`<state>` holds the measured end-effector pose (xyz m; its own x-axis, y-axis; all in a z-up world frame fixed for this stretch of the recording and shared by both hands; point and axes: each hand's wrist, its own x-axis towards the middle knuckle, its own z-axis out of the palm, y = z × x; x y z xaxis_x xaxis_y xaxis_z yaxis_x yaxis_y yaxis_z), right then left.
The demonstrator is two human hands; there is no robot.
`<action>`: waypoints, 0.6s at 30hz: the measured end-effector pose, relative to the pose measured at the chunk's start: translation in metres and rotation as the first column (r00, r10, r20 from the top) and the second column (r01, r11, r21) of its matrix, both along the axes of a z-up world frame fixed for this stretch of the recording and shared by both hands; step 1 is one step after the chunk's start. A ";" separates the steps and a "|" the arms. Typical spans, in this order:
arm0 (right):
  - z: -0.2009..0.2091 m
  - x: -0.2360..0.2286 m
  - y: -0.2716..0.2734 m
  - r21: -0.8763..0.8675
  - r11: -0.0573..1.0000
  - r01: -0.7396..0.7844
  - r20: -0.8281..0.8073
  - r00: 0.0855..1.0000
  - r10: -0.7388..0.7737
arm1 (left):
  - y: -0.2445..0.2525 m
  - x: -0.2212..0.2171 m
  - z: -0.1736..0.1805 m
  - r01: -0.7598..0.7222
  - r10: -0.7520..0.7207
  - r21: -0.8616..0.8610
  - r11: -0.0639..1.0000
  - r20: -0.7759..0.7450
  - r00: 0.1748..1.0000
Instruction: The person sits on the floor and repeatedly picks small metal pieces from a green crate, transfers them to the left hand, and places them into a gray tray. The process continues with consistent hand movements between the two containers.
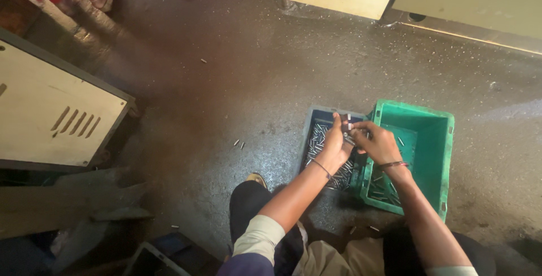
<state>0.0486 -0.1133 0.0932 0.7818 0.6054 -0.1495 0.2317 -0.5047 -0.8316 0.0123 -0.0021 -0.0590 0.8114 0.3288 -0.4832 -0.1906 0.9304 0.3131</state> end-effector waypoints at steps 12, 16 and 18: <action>-0.010 0.017 -0.003 0.235 0.970 0.061 -0.291 0.957 0.010 | 0.008 -0.002 0.028 0.082 -0.081 -0.044 0.996 0.022 0.996; -0.014 0.021 -0.004 0.266 0.962 0.061 -0.323 0.946 0.029 | 0.004 -0.003 0.036 0.153 -0.153 0.042 0.987 -0.005 0.988; -0.017 0.018 -0.004 0.238 0.970 0.043 -0.303 0.952 0.032 | 0.000 -0.004 0.035 0.151 -0.150 0.071 0.986 -0.025 0.988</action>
